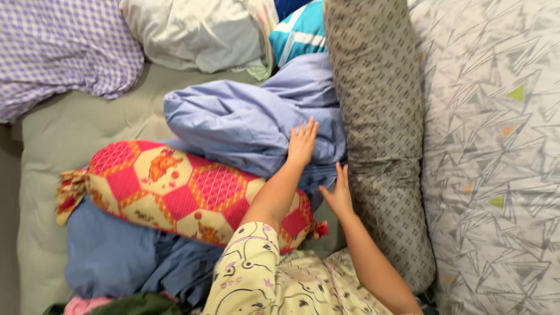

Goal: The person arranges multiple pillows and a bolster on a bed, then folds a pink towel. They place several patterned pillows and a long bolster against the headboard, then fold a towel on the floor.

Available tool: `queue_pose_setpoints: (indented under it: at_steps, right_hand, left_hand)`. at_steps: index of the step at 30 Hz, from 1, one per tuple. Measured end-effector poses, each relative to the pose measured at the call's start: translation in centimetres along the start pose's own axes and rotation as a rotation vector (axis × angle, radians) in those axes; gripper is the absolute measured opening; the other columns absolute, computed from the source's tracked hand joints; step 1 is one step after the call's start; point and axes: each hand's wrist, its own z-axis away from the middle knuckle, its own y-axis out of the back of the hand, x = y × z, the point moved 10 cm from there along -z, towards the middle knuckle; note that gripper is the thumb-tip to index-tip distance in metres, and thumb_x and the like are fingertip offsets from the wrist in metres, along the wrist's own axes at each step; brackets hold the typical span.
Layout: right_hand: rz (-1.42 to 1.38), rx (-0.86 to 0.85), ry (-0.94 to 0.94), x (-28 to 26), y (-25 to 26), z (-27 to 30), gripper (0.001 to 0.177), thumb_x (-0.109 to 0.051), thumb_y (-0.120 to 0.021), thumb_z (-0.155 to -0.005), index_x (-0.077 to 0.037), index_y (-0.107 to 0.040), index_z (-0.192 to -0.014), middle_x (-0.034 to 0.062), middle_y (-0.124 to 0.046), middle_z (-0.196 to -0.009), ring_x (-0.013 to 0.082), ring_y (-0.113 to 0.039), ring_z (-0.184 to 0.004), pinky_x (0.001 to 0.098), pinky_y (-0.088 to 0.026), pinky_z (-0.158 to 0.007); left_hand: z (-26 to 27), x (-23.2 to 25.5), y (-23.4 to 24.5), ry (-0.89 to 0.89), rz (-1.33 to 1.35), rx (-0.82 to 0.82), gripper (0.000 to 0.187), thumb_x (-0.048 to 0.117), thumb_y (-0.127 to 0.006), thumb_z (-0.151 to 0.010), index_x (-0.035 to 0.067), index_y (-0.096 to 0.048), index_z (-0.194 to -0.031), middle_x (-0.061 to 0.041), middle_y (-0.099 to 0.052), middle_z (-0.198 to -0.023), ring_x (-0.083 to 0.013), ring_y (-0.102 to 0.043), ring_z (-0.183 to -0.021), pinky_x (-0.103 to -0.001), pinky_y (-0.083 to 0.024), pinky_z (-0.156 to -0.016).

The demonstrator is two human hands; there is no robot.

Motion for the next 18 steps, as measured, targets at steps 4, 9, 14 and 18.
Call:
queue_pose_setpoints:
  at_steps: [4,9,14,18]
  right_hand:
    - [0.023,-0.088,-0.236,4.0,0.4,1.7,0.104,-0.021,-0.083,-0.076,-0.021,-0.023,-0.161,0.0186,-0.016,-0.172,0.0354,-0.043,-0.146,0.0399,-0.041,-0.114]
    - [0.137,-0.064,0.057,-2.5,1.1,-1.8,0.118,-0.011,-0.087,-0.067,-0.017,-0.017,-0.162,0.0218,-0.018,-0.168,0.0434,-0.036,-0.148,0.0435,-0.042,-0.110]
    - [0.311,0.054,0.335,-9.7,0.6,-6.8,0.122,-0.010,-0.089,-0.059,-0.009,-0.018,-0.159,0.0291,-0.019,-0.162,0.0469,-0.040,-0.140,0.0448,-0.041,-0.110]
    - [-0.305,-0.188,0.235,-11.1,-7.0,-12.2,0.068,-0.022,-0.072,-0.092,-0.003,-0.041,-0.149,0.0267,-0.050,-0.129,0.0349,-0.054,-0.113,0.0382,-0.049,-0.102]
  left_hand:
    - [1.2,-1.7,-8.0,0.101,0.126,-0.439,0.027,0.026,-0.063,-0.091,0.012,-0.076,-0.110,-0.007,-0.075,-0.114,-0.0267,-0.066,-0.113,-0.047,-0.044,-0.096]
    - [8.2,-8.3,1.6,0.435,0.925,0.107,0.029,0.033,-0.075,-0.083,0.006,-0.080,-0.092,-0.019,-0.072,-0.080,-0.0336,-0.069,-0.076,-0.044,-0.052,-0.068]
    - [25.0,-21.7,17.9,0.889,1.607,0.669,0.036,0.025,-0.058,-0.089,0.001,-0.071,-0.113,-0.013,-0.064,-0.096,-0.0215,-0.057,-0.091,-0.042,-0.049,-0.081]
    - [38.0,-29.3,32.6,0.591,1.810,1.425,0.052,0.037,-0.047,-0.098,0.001,-0.064,-0.132,-0.015,-0.062,-0.135,-0.0277,-0.061,-0.128,-0.045,-0.052,-0.111]
